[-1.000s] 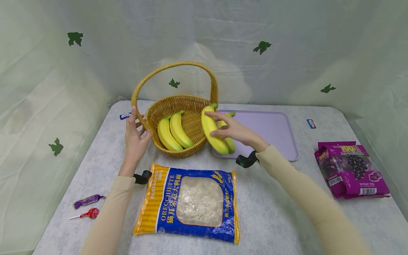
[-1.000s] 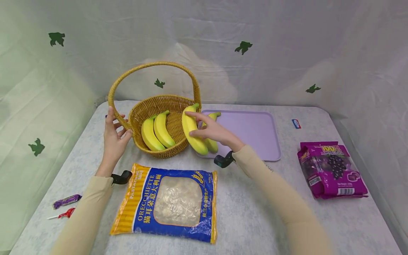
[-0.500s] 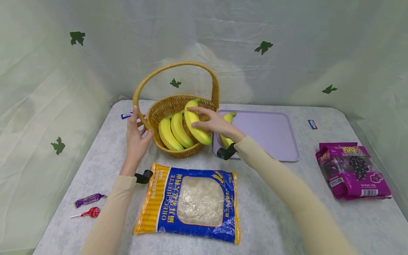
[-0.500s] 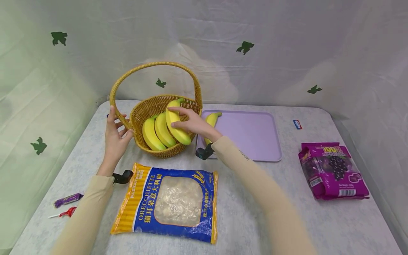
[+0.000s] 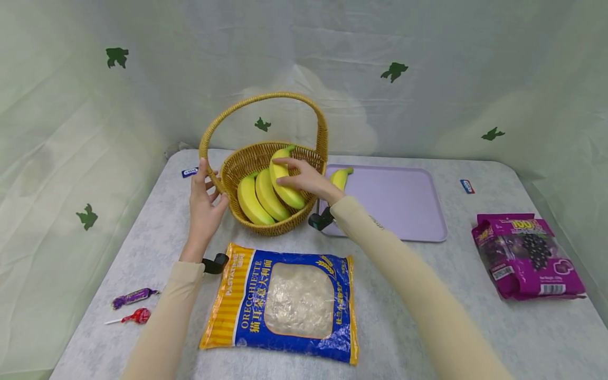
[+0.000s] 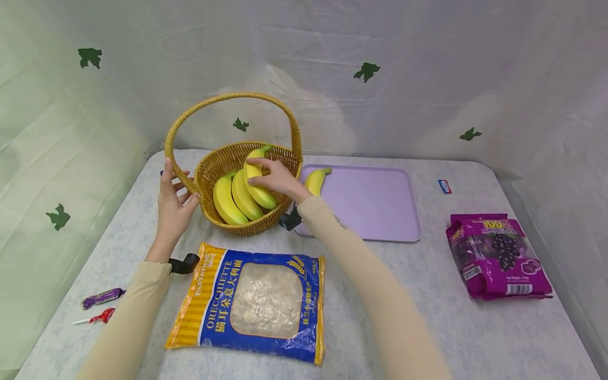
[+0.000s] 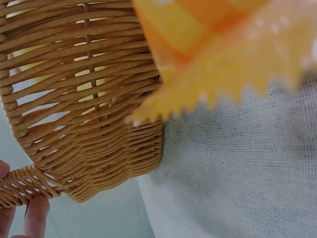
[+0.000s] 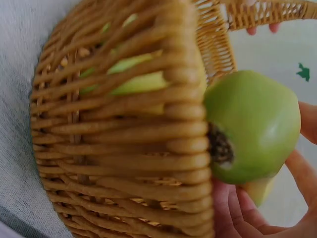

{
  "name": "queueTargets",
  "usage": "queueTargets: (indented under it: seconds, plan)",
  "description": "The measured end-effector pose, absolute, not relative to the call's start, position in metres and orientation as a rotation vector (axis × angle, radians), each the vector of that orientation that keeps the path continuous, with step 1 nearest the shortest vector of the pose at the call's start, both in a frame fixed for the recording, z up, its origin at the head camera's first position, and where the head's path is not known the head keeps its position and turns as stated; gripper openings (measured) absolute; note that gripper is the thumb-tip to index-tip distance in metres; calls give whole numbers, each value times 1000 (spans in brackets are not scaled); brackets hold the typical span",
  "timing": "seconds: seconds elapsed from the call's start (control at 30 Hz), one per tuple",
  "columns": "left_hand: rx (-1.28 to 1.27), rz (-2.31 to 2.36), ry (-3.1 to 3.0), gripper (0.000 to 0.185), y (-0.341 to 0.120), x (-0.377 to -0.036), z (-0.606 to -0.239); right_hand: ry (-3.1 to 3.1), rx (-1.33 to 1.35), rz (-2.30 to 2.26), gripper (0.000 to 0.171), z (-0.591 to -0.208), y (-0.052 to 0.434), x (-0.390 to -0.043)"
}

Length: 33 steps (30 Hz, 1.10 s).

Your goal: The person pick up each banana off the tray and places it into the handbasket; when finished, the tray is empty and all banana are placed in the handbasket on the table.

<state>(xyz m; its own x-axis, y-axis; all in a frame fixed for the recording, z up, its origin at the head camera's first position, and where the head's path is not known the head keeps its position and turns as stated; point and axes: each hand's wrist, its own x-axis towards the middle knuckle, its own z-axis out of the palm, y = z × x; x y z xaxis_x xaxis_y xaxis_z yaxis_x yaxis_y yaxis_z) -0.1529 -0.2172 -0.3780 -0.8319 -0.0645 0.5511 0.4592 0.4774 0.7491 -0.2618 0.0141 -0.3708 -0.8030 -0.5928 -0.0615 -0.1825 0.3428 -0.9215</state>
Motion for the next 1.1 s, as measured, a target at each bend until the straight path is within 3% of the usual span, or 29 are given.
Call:
queueTargets:
  seconds: [0.63, 1.1]
  plan:
    - [-340, -1317, -2211, 102, -217, -152, -376, 2476, -678, -965, 51, -383, -7, -268]
    - [-346, -1330, -2201, 104, -215, -152, -376, 2483, -690, -925, 50, -382, -6, -265]
